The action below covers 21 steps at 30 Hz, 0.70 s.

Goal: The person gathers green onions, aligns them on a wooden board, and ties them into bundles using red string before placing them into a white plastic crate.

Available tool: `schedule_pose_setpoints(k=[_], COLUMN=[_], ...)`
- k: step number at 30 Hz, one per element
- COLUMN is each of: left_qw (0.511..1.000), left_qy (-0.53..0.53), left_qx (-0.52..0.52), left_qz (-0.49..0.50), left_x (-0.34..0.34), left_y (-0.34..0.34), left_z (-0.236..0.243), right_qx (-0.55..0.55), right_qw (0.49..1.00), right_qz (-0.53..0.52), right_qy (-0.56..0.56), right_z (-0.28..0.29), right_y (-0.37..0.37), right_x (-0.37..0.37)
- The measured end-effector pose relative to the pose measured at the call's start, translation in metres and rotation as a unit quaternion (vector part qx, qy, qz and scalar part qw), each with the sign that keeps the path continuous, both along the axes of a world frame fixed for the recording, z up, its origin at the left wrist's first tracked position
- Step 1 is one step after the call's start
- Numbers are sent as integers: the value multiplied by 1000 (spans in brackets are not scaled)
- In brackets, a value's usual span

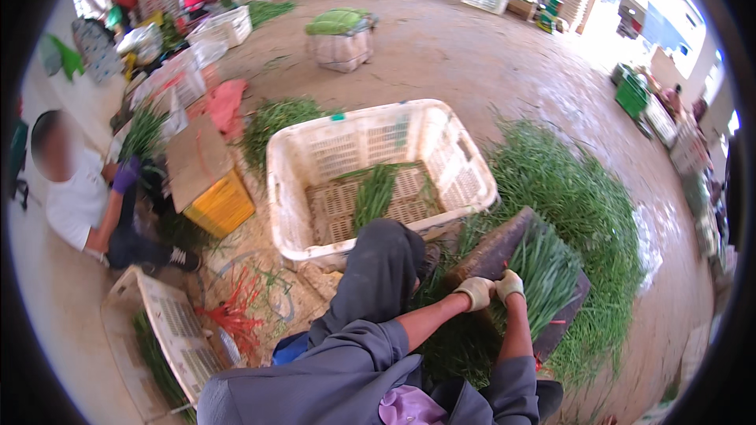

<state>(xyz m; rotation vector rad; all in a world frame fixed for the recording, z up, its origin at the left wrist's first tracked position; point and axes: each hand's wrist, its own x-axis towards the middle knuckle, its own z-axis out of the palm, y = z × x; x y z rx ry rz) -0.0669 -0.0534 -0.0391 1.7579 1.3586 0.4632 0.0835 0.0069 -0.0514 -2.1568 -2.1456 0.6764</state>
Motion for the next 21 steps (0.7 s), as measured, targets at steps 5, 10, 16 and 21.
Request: schedule_pose_setpoints(k=[5,10,16,21], left_qw=[949,951,988,964], left_qy=[111,111,19,-149], left_qx=[12,-147,119,209], left_qz=[-294,-250,-92,64], left_x=[3,-12,-101,-186], left_y=[-28,-59,-85,-112], left_z=[9,5,121,194], right_qx=[20,-30,-185,-31], right_qw=[999,998,967,974], right_qz=[32,55,-48,77], right_qy=[-22,-21,170,211], right_z=[-17,-14,-3,20], right_y=[16,22,28,19], right_x=[7,5,5,6])
